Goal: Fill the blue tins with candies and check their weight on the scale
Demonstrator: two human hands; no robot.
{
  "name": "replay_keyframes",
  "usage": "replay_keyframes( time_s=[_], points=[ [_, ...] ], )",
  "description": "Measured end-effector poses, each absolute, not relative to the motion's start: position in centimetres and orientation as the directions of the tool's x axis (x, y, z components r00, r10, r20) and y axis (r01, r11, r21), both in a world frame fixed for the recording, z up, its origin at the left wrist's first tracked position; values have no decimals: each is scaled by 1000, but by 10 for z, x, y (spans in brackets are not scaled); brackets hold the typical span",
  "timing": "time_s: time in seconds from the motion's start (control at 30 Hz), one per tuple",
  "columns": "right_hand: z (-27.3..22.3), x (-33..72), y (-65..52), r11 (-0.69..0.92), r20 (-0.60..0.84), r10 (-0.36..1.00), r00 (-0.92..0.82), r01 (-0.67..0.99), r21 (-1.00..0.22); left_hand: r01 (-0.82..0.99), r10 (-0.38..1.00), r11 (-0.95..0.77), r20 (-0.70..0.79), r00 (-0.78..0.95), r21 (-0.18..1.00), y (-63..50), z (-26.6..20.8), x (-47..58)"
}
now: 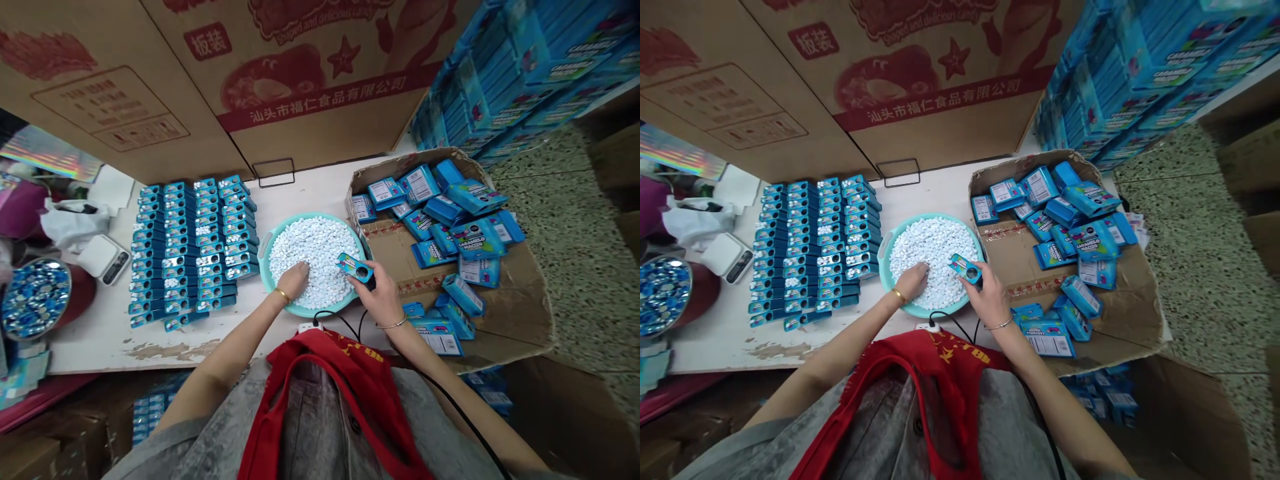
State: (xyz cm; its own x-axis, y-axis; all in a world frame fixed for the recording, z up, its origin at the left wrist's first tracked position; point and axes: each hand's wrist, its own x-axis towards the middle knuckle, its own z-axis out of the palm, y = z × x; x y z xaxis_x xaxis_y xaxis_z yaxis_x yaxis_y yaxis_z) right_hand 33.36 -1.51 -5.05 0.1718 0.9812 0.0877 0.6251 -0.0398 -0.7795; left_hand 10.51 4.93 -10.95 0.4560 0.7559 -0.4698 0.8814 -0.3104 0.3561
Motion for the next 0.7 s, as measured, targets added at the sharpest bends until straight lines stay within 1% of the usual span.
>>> replay_keyframes(
  time_s=[0.1,0.2,0.3,0.43,0.5,0.57,0.63,0.7],
  points=[
    [-49,333,-17,-74,66,977,202,612,-788,851,779,-278,-414,472,446,47,-124,118],
    [-49,333,-18,-86,57,975,215,600,-795,814,785,-264,-375,493,517,49,-121,114],
    [-50,336,-19,-83,67,973,220,608,-789,777,775,-277,-347,528,565,51,-102,98],
    [-55,336,-18,-37,113,976,187,652,-758,725,768,-336,-271,581,601,57,-55,71],
    [-58,334,-16,2,136,980,146,677,-736,696,755,-389,-223,616,604,61,-27,62],
    [-60,329,-12,52,152,985,83,693,-719,680,727,-446,-207,655,582,66,0,58],
    [-60,322,-8,111,165,986,11,699,-706,671,681,-507,-226,696,541,71,25,62],
    [-59,314,-4,160,175,983,-51,704,-692,675,628,-565,-283,725,474,74,46,72]
  ],
)
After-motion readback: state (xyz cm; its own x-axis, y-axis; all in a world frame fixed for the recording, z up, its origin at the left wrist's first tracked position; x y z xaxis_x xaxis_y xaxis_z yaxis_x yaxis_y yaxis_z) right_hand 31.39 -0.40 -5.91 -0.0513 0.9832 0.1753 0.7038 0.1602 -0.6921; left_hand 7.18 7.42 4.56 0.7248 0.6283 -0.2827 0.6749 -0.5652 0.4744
